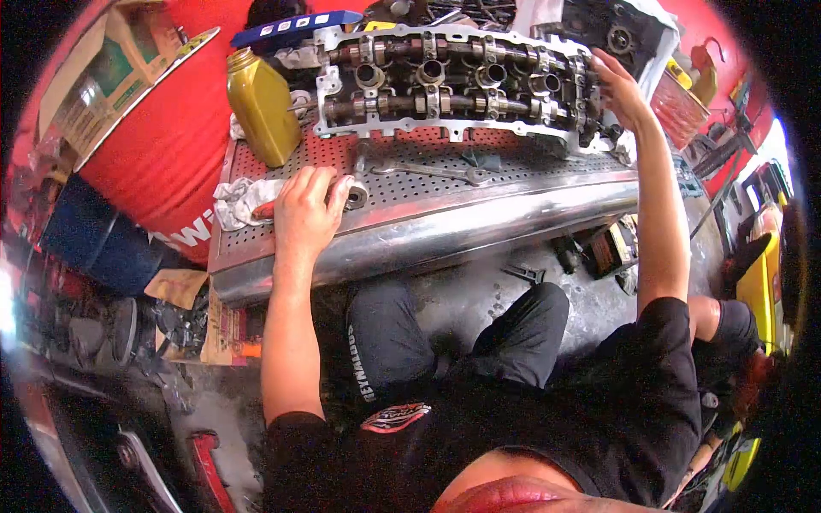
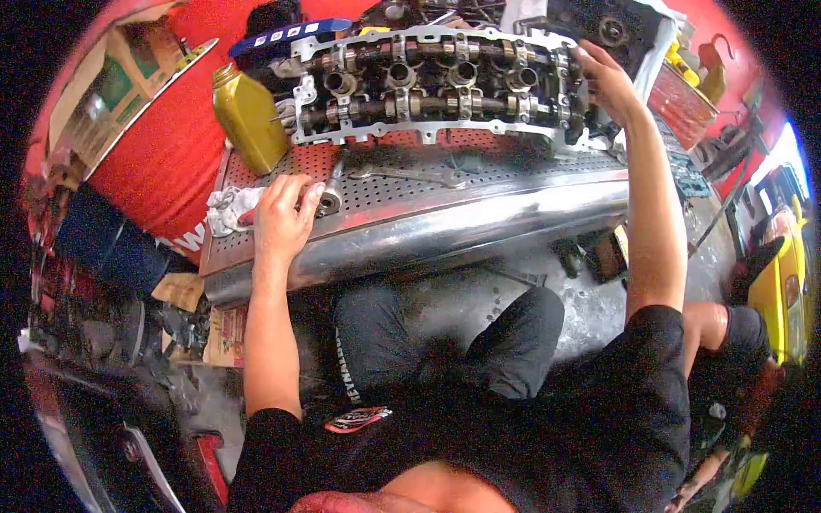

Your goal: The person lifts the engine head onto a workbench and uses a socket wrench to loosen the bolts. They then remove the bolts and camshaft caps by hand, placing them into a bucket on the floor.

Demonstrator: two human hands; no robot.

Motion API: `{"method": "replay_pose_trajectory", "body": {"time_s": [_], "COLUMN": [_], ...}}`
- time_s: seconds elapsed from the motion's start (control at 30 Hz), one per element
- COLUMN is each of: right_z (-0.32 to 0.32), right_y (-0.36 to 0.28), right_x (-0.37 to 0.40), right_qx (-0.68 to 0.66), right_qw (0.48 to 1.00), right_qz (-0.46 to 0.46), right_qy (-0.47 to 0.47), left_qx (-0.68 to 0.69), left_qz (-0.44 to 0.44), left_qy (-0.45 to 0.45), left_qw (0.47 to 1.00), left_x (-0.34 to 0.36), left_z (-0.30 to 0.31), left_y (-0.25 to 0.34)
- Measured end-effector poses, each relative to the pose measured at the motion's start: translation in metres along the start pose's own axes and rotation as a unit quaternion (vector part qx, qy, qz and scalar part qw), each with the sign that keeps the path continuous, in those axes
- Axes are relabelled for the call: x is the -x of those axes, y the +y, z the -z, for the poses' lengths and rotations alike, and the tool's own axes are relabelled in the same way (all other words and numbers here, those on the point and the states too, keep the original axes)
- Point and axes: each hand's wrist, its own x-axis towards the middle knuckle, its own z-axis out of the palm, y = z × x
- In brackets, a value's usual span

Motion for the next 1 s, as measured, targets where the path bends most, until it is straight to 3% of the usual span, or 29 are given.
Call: {"method": "replay_pose_trajectory", "body": {"time_s": [0.1,0.17,0.23,0.27,0.33,0.4,0.53,0.67,0.87,0.97,1.0], "right_z": [0.005,0.022,-0.004,-0.012,-0.038,-0.057,-0.07,-0.07,-0.073,-0.072,-0.071], "right_y": [0.001,0.032,0.026,0.036,0.031,0.036,0.035,0.028,0.024,0.027,0.027], "right_x": [0.024,0.013,0.031,0.029,0.049,0.053,0.043,0.048,0.048,0.045,0.044], "right_qx": [0.075,-0.02,0.019,0.109,0.281,0.311,0.356,0.488,0.407,0.421,0.428], "right_qw": [0.994,0.992,0.993,0.956,0.86,0.801,0.761,0.699,0.739,0.73,0.723], "right_qz": [0.058,0.078,0.09,0.202,0.253,0.349,0.365,0.386,0.385,0.389,0.395], "right_qy": [-0.052,-0.1,0.074,0.18,0.343,0.374,0.401,0.353,0.373,0.373,0.372], "left_qx": [0.009,0.007,-0.03,-0.058,-0.06,-0.06,-0.016,0.023,-0.025,-0.103,-0.123], "left_qz": [-0.001,-0.002,-0.033,-0.069,-0.071,-0.092,-0.19,-0.28,-0.361,-0.27,-0.276], "left_qy": [0.004,0.008,0.029,0.059,0.069,0.089,0.07,0.112,0.042,-0.144,-0.169], "left_qw": [1.0,1.0,0.999,0.994,0.993,0.99,0.979,0.953,0.931,0.947,0.938], "left_x": [0.0,0.0,-0.004,-0.008,-0.015,-0.028,-0.084,-0.155,-0.273,-0.302,-0.312], "left_z": [-0.002,-0.007,-0.004,-0.004,-0.008,-0.016,-0.033,-0.05,-0.125,-0.139,-0.148], "left_y": [0.0,-0.004,0.0,0.001,0.011,0.027,0.085,0.155,0.214,0.242,0.244]}}
